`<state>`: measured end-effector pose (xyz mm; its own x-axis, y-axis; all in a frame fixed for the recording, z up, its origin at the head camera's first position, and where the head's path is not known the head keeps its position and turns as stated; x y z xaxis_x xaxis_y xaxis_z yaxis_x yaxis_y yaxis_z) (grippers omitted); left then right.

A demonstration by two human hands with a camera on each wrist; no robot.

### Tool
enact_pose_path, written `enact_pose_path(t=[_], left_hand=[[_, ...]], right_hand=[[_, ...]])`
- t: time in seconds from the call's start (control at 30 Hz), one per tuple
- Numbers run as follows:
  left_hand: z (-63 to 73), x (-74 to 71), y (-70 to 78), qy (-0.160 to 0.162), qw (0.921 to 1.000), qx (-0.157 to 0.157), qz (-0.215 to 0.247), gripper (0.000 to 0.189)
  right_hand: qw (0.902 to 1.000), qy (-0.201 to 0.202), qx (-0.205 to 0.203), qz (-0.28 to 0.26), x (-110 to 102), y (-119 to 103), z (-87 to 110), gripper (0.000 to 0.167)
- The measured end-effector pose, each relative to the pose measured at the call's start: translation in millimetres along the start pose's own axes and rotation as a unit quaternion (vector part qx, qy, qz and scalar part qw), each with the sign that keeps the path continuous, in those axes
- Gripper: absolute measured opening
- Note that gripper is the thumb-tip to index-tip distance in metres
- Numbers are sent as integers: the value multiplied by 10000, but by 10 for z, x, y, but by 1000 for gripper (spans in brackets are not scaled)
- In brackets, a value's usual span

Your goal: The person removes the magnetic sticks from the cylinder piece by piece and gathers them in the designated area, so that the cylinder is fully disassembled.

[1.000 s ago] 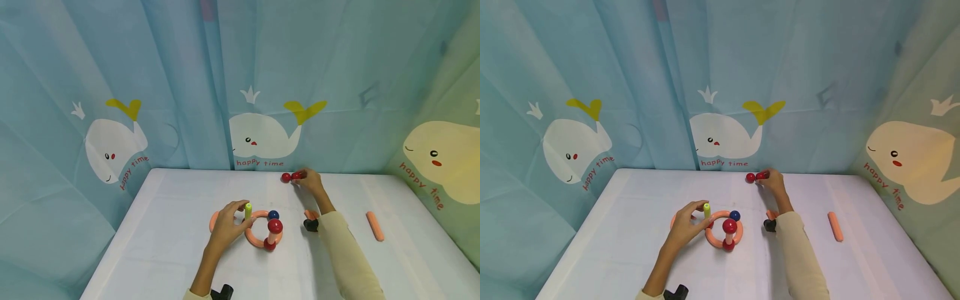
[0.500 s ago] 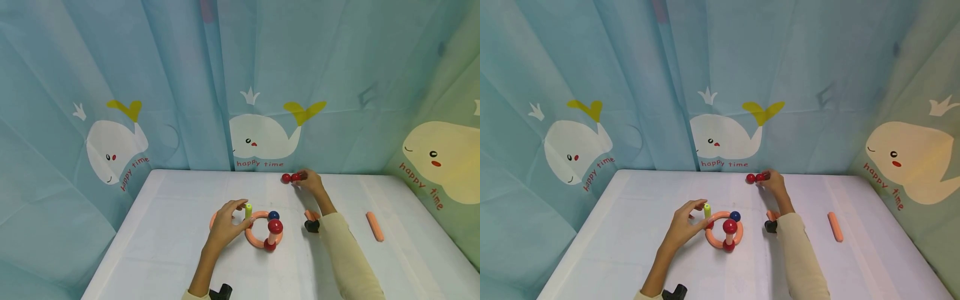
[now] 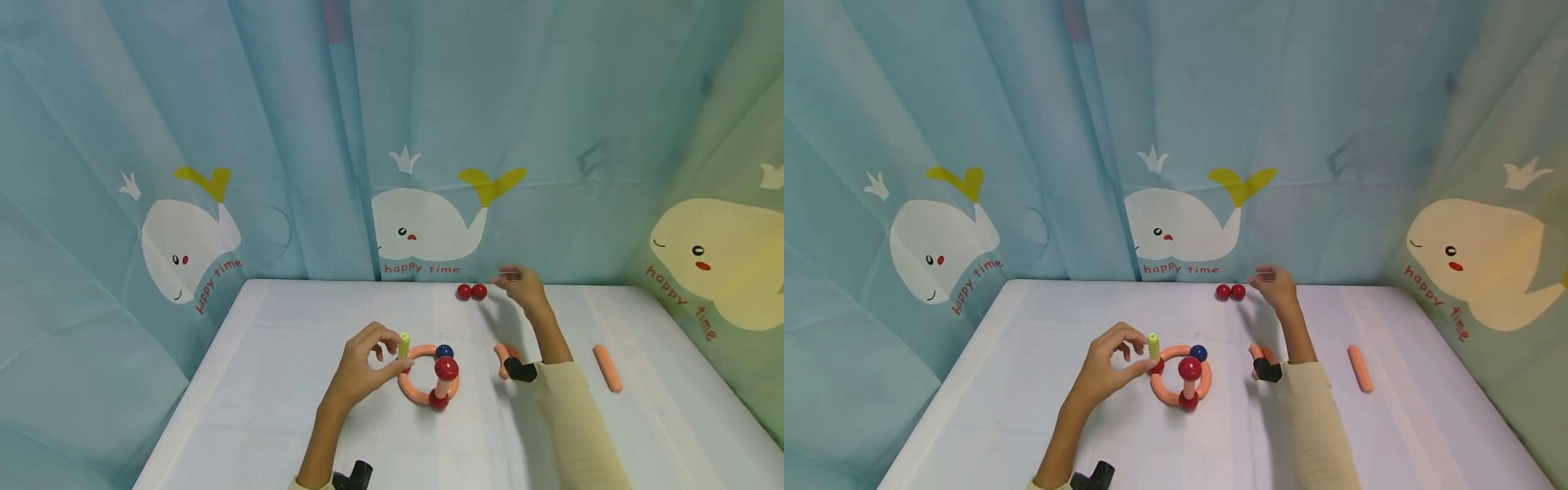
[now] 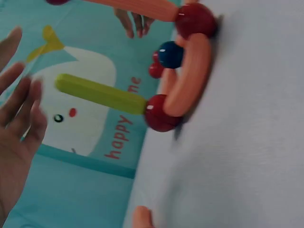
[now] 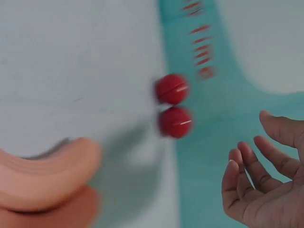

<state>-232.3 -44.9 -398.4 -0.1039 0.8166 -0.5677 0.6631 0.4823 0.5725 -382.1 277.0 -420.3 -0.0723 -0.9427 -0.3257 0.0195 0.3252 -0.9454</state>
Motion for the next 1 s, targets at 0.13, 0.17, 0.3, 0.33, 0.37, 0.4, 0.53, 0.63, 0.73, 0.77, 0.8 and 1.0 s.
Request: enact_pose_path(t=[0.13,0.17,0.3,0.33,0.37,0.4,0.53,0.63,0.73,0.77,0.8,1.0], left_hand=[[20,69,98,-571,9970,96,505,19],[27,100,105,-701,9960,33,555,19],[64,262,64,-1219,9892,-525,621,23],[74,304,58,-1338,9872,-621,599,25],[82,344,54,-1446,9854,-690,575,27],[89,385,53,-1562,9832,-757,565,29],[96,521,55,-1842,9773,-881,565,42],[93,609,39,-1897,9753,-920,657,47],[101,689,34,-1876,9757,-848,752,43],[103,709,38,-1856,9765,-798,744,41],[107,727,41,-1845,9768,-776,761,39],[121,798,56,-1764,9805,-664,550,33]], right_hand=[[9974,-60,-711,-117,-26,-358,251,47],[9956,-124,-913,-187,-8,-442,326,46],[9847,-658,-1555,-439,158,-669,661,36],[9807,-882,-1663,-537,217,-695,752,34],[9763,-1130,-1734,-635,278,-711,845,31],[9717,-1361,-1806,-681,342,-720,934,29],[9514,-2267,-1910,-830,592,-702,1254,26],[9327,-2815,-2110,-790,762,-689,1429,30],[9162,-3165,-2345,-739,875,-683,1559,36],[9110,-3261,-2414,-743,901,-682,1595,37],[9090,-3307,-2432,-725,921,-680,1624,39],[9121,-3314,-2332,-617,1019,-648,1697,41]])
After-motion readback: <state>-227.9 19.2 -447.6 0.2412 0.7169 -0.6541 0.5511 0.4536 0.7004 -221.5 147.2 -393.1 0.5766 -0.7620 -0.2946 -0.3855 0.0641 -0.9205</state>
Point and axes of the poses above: each hand's wrist, its own z-axis away from the middle knuckle, its own x-axis out of the palm, y = z × x, the point moved 8 cm from there along -z, towards the middle knuckle, and after that the axes turned 14 degrees about -z, right-handed, at the moved point
